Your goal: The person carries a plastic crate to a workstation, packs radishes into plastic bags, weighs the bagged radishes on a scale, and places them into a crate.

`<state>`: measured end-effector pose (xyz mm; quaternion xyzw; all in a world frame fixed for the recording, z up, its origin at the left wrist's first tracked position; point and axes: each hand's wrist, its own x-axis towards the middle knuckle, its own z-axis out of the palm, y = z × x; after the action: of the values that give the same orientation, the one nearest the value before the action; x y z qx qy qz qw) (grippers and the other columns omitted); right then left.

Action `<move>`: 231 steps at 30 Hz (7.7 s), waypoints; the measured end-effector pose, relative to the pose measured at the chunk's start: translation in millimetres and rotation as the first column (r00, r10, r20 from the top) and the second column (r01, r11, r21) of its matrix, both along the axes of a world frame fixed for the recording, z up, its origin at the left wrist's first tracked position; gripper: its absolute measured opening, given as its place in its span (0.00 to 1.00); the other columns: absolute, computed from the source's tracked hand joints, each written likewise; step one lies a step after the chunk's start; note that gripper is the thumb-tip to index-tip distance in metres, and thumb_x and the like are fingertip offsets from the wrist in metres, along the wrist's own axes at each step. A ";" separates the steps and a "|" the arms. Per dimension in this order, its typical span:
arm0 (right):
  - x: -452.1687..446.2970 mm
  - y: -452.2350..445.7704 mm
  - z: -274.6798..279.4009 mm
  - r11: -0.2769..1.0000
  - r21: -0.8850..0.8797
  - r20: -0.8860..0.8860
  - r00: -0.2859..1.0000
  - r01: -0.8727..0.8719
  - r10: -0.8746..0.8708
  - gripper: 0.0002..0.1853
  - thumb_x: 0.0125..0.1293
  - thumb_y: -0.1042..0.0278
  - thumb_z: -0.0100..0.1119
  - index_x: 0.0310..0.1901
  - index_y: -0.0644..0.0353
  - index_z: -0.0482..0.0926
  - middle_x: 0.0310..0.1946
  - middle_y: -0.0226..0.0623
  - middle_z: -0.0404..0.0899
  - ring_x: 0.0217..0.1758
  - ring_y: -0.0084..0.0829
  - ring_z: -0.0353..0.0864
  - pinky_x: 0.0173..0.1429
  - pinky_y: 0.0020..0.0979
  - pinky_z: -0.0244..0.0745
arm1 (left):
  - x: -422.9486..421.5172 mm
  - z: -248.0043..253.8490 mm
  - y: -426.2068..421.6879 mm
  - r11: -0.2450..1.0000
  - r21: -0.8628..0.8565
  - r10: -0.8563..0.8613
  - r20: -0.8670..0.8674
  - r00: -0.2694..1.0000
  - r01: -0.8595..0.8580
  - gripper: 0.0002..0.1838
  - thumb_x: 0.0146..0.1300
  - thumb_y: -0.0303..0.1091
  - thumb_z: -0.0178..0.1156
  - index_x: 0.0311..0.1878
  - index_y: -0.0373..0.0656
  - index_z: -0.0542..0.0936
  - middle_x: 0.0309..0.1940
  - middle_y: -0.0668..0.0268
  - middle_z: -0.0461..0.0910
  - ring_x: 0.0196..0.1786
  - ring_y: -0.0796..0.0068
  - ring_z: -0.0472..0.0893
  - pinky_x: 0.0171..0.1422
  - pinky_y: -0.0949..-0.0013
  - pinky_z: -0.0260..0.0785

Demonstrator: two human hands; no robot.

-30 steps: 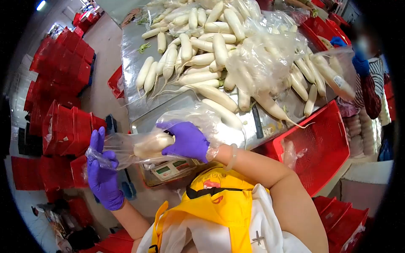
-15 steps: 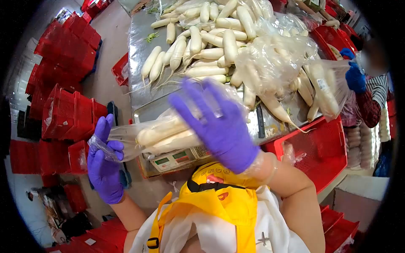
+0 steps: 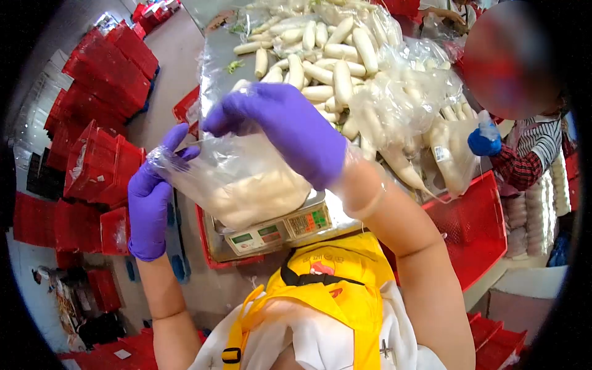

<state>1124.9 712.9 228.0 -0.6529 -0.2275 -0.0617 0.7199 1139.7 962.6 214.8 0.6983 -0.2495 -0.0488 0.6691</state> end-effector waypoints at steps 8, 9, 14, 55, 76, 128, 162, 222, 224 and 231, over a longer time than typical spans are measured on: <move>31.9 30.9 -15.5 0.845 -0.463 0.624 0.776 0.266 0.098 0.25 0.60 0.82 0.49 0.61 0.59 0.75 0.56 0.46 0.78 0.60 0.42 0.77 0.66 0.35 0.69 | 7.4 5.0 -2.9 0.932 -0.002 0.353 0.223 0.909 -0.361 0.18 0.58 0.17 0.62 0.53 0.33 0.82 0.47 0.64 0.83 0.45 0.83 0.78 0.53 0.75 0.71; 34.0 33.6 -23.0 0.876 -0.419 0.619 0.781 0.237 0.085 0.25 0.63 0.80 0.50 0.63 0.55 0.73 0.61 0.47 0.75 0.66 0.42 0.73 0.69 0.36 0.67 | 10.4 1.4 -3.8 0.941 0.026 0.328 0.179 0.927 -0.338 0.15 0.59 0.19 0.65 0.50 0.34 0.83 0.44 0.67 0.84 0.44 0.83 0.78 0.51 0.76 0.72; 28.2 52.8 -33.2 0.853 -0.493 0.571 0.804 0.173 0.167 0.27 0.62 0.75 0.58 0.65 0.52 0.71 0.63 0.46 0.72 0.68 0.44 0.71 0.70 0.38 0.67 | 46.0 -35.2 23.9 0.966 0.197 0.181 -0.063 0.981 -0.166 0.13 0.54 0.21 0.69 0.44 0.35 0.84 0.39 0.69 0.85 0.40 0.83 0.79 0.48 0.74 0.73; 35.1 -25.6 -176.7 0.715 -0.682 0.439 0.868 0.153 0.233 0.09 0.51 0.68 0.66 0.26 0.62 0.76 0.36 0.45 0.77 0.43 0.46 0.77 0.50 0.42 0.72 | 78.0 -101.8 63.1 0.921 0.388 0.100 -0.149 0.984 -0.035 0.07 0.51 0.25 0.61 0.32 0.35 0.85 0.29 0.63 0.85 0.33 0.74 0.83 0.41 0.68 0.76; 48.4 54.3 -148.9 0.957 -0.281 0.267 0.964 0.076 0.002 0.19 0.60 0.79 0.58 0.53 0.57 0.81 0.46 0.45 0.83 0.44 0.33 0.84 0.52 0.32 0.77 | 72.0 -128.5 15.4 0.871 -0.490 -0.216 -0.464 0.859 -0.046 0.28 0.62 0.27 0.61 0.67 0.36 0.70 0.59 0.58 0.77 0.45 0.73 0.82 0.48 0.73 0.74; 22.5 88.2 -195.3 0.290 -0.727 0.586 0.782 0.622 -0.211 0.46 0.48 0.55 0.74 0.70 0.50 0.63 0.68 0.44 0.66 0.70 0.50 0.62 0.71 0.54 0.54 | -312.8 -355.9 216.3 0.666 0.123 0.450 -0.853 0.265 -0.736 0.21 0.71 0.42 0.52 0.61 0.40 0.76 0.48 0.65 0.83 0.41 0.78 0.81 0.44 0.77 0.70; -232.9 -178.6 -127.3 0.681 0.350 -0.627 0.701 0.644 -0.340 0.20 0.75 0.61 0.46 0.61 0.65 0.73 0.58 0.44 0.76 0.61 0.36 0.75 0.68 0.37 0.68 | -260.6 -221.8 -215.3 0.876 -0.014 -0.424 -0.502 0.754 0.483 0.29 0.69 0.35 0.58 0.71 0.42 0.62 0.67 0.58 0.67 0.68 0.65 0.66 0.75 0.63 0.56; 32.9 109.4 -200.5 0.634 -0.421 0.248 0.755 0.649 -0.608 0.11 0.57 0.59 0.63 0.31 0.58 0.83 0.27 0.48 0.82 0.31 0.46 0.82 0.39 0.41 0.77 | -295.5 -326.0 146.7 0.933 0.180 0.308 -0.848 0.431 -0.311 0.24 0.71 0.47 0.52 0.64 0.43 0.74 0.52 0.63 0.80 0.51 0.73 0.78 0.56 0.70 0.67; 19.4 80.3 -180.8 0.706 -0.275 0.097 0.749 0.653 -0.655 0.12 0.58 0.58 0.62 0.32 0.60 0.82 0.29 0.49 0.82 0.32 0.46 0.83 0.41 0.41 0.77 | -271.1 -324.7 139.7 0.957 0.169 0.261 -0.852 0.453 -0.235 0.25 0.71 0.47 0.52 0.64 0.44 0.73 0.53 0.63 0.79 0.52 0.73 0.78 0.58 0.69 0.66; -161.8 -80.5 -48.1 0.664 0.333 -0.301 0.743 0.669 -0.598 0.09 0.63 0.66 0.63 0.34 0.65 0.80 0.28 0.36 0.82 0.31 0.26 0.81 0.38 0.31 0.77 | -243.1 -290.8 23.1 0.984 0.177 0.144 -0.834 0.532 0.011 0.25 0.70 0.46 0.53 0.64 0.42 0.74 0.51 0.61 0.80 0.48 0.71 0.79 0.57 0.68 0.67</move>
<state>963.1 632.4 180.0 -0.5225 0.0939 -0.3020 0.7918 896.6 985.7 -76.0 0.6483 0.1356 -0.3739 0.6492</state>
